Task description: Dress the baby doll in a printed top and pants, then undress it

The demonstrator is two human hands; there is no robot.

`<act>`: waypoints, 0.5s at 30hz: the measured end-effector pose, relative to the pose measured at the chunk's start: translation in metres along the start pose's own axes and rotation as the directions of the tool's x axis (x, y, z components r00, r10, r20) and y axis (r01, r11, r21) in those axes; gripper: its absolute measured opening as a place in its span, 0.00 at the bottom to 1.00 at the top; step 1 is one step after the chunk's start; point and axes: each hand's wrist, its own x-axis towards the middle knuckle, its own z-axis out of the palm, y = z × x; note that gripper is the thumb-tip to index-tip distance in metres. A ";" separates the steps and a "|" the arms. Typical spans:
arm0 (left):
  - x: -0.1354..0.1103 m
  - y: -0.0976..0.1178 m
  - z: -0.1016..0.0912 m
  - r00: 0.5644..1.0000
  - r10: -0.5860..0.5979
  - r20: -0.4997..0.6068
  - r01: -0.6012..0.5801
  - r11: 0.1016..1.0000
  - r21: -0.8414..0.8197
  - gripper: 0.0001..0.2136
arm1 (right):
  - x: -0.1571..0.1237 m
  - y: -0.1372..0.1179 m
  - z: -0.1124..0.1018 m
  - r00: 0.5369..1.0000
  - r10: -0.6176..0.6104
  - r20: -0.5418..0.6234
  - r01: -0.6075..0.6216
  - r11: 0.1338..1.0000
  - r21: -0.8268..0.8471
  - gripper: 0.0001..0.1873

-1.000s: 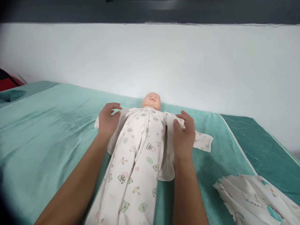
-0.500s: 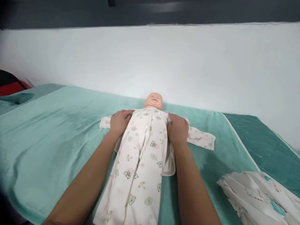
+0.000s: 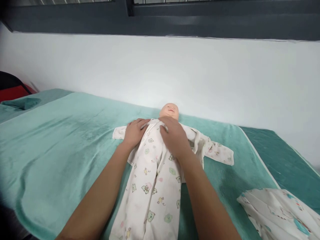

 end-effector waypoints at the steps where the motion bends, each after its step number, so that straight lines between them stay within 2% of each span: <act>1: -0.001 0.001 0.000 1.000 0.005 0.008 -0.005 1.000 0.012 0.17 | 0.008 -0.009 0.004 0.995 -0.027 0.098 0.032 0.998 -0.049 0.20; 3: -0.002 0.001 -0.001 1.000 0.021 0.015 -0.021 0.999 0.024 0.19 | 0.022 -0.023 0.011 0.964 -0.033 0.264 0.083 0.980 -0.180 0.19; 6: -0.001 -0.001 0.000 1.000 -0.003 0.016 0.003 0.998 0.058 0.20 | 0.035 -0.033 0.021 0.922 0.022 0.387 0.133 0.919 -0.370 0.17; 8: 0.001 -0.003 0.001 0.992 -0.122 -0.028 0.124 0.989 0.083 0.19 | 0.036 -0.033 0.024 0.904 0.050 0.425 0.160 0.883 -0.442 0.17; 11: 0.004 -0.007 0.003 0.954 -0.284 -0.095 0.292 0.953 0.084 0.18 | 0.030 -0.026 0.019 0.891 0.047 0.452 0.189 0.866 -0.463 0.17; 15: 0.005 -0.007 0.003 0.944 -0.315 -0.097 0.323 0.943 0.078 0.18 | 0.031 -0.022 0.013 0.886 0.056 0.460 0.178 0.875 -0.450 0.18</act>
